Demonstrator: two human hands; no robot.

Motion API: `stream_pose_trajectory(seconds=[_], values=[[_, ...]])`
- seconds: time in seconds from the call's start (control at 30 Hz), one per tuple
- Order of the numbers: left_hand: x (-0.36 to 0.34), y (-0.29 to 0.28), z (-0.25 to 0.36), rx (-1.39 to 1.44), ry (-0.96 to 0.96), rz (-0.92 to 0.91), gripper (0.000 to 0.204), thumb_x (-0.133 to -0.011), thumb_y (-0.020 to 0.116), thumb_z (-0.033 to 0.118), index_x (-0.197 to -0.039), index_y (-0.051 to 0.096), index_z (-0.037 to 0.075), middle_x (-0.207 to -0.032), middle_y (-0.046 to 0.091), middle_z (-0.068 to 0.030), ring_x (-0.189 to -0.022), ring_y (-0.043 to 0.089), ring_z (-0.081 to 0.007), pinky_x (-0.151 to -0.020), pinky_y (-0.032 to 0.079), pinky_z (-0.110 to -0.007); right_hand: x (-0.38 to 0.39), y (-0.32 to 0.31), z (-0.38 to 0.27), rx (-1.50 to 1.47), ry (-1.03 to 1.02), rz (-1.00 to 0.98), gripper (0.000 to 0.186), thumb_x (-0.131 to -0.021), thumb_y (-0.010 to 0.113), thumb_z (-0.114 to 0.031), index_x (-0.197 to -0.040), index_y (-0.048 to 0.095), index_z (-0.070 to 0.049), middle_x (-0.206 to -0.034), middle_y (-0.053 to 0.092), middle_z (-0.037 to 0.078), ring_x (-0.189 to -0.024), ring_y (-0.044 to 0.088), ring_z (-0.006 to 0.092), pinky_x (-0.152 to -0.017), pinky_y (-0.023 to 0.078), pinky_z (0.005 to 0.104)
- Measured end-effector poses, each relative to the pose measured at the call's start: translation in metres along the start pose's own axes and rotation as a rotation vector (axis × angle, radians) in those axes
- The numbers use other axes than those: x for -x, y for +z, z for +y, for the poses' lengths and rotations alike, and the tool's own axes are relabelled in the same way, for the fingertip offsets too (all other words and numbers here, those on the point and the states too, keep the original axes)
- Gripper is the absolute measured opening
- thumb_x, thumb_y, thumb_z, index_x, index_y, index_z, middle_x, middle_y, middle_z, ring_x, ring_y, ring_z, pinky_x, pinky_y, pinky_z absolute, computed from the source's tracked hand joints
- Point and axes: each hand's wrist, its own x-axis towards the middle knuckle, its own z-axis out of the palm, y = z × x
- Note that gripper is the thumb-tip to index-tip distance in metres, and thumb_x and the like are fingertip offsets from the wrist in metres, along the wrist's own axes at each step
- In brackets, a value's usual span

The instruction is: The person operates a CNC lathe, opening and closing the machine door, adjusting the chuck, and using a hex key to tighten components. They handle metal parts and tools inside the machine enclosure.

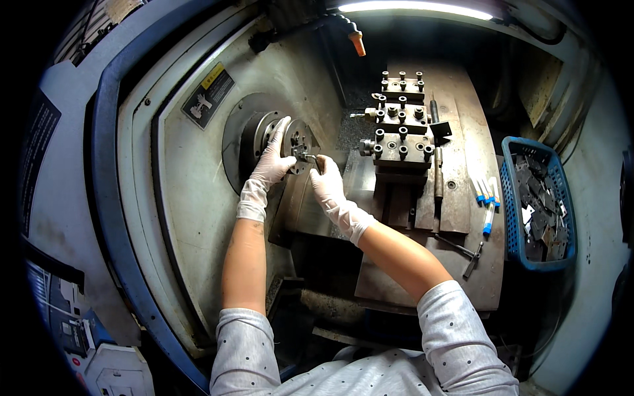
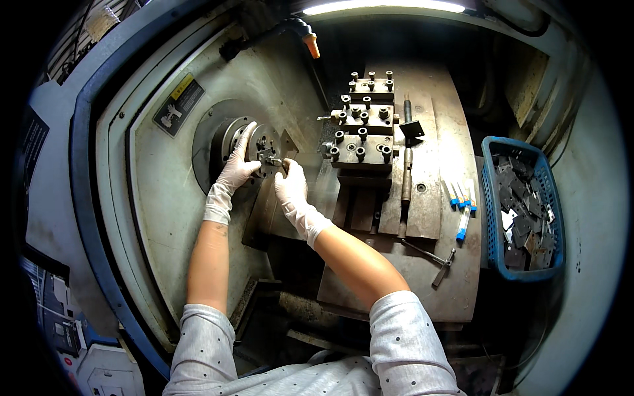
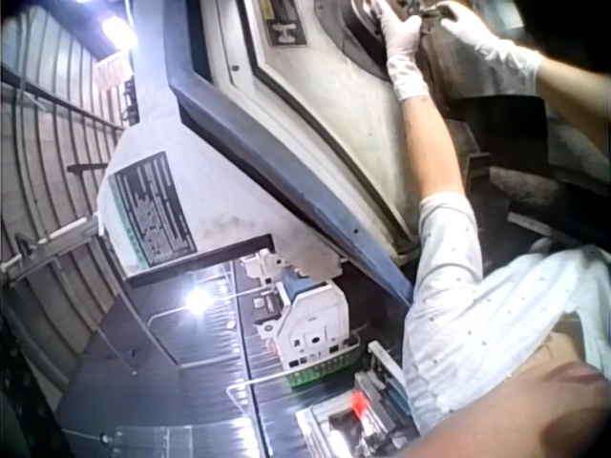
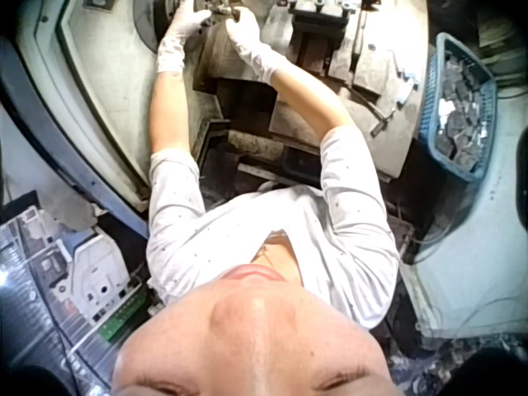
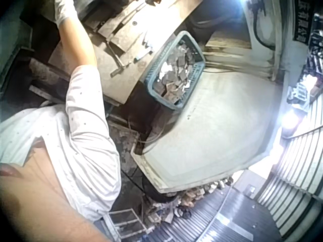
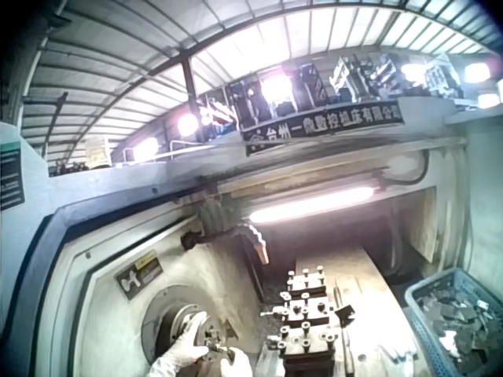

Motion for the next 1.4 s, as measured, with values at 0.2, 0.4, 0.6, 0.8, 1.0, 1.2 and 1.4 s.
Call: stream_pose_trajectory(seconds=[0.2,0.4,0.6,0.8,1.0,1.2,1.4], values=[[-0.001,0.002,-0.001,0.027,0.017,0.008,0.072,-0.053,0.043,-0.005,-0.119,0.015,0.005,-0.122,0.02,-0.012,-0.115,0.014,-0.0202,-0.093,0.011,-0.025,0.002,-0.002,0.0,0.026,0.024,-0.011,0.034,-0.067,0.048,-0.004,-0.099,0.039,0.002,-0.097,0.045,0.015,-0.092,0.043,0.0224,-0.081,0.032,0.0279],[0.001,0.0,-0.002,0.095,0.014,0.01,0.068,-0.055,0.041,-0.001,-0.118,0.018,0.004,-0.121,0.021,-0.0129,-0.115,0.014,-0.0216,-0.093,0.011,-0.026,0.005,-0.009,-0.021,0.225,-0.138,0.022,0.042,-0.061,0.055,-0.01,-0.1,0.041,-0.003,-0.102,0.04,0.014,-0.095,0.039,0.0259,-0.083,0.031,0.0307],[-0.003,-0.004,-0.003,0.163,0.031,-0.002,0.06,-0.059,0.035,0.006,-0.117,0.02,0.0,-0.122,0.02,-0.0125,-0.115,0.014,-0.0185,-0.093,0.01,-0.025,-0.015,-0.008,-0.035,0.472,-0.467,-0.095,0.051,-0.049,0.062,-0.011,-0.097,0.043,-0.009,-0.103,0.039,0.012,-0.095,0.038,0.0285,-0.082,0.032,0.0329],[-0.002,-0.004,-0.005,0.195,0.013,0.006,0.06,-0.059,0.035,0.006,-0.117,0.02,0.0,-0.123,0.02,-0.0122,-0.115,0.014,-0.0186,-0.093,0.009,-0.025,-0.021,-0.014,-0.028,0.505,-0.508,-0.179,0.049,-0.05,0.064,-0.016,-0.094,0.043,-0.009,-0.101,0.041,0.011,-0.095,0.038,0.0259,-0.081,0.032,0.032],[-0.002,-0.003,-0.006,0.196,0.007,0.025,0.059,-0.06,0.034,0.007,-0.117,0.022,0.0,-0.122,0.022,-0.0104,-0.115,0.015,-0.0169,-0.092,0.01,-0.024,-0.025,-0.019,-0.035,0.439,-0.42,-0.317,0.047,-0.05,0.065,-0.022,-0.09,0.045,-0.006,-0.095,0.044,0.012,-0.09,0.04,0.0265,-0.079,0.033,0.0318],[-0.002,-0.003,-0.006,0.211,-0.002,0.028,0.059,-0.06,0.033,0.007,-0.117,0.022,0.0,-0.121,0.024,-0.0092,-0.114,0.016,-0.0158,-0.092,0.011,-0.023,-0.027,-0.017,-0.033,0.352,-0.418,-0.293,0.048,-0.05,0.065,-0.029,-0.087,0.047,-0.005,-0.093,0.044,0.012,-0.089,0.041,0.0261,-0.077,0.035,0.0317],[-0.002,-0.002,-0.004,0.228,-0.015,0.037,0.059,-0.06,0.033,0.007,-0.117,0.023,0.0,-0.121,0.024,-0.0089,-0.114,0.016,-0.0156,-0.092,0.012,-0.023,-0.029,-0.016,-0.036,0.305,-0.339,-0.328,0.049,-0.051,0.065,-0.033,-0.085,0.048,-0.002,-0.091,0.044,0.013,-0.088,0.041,0.0254,-0.076,0.034,0.0316]])
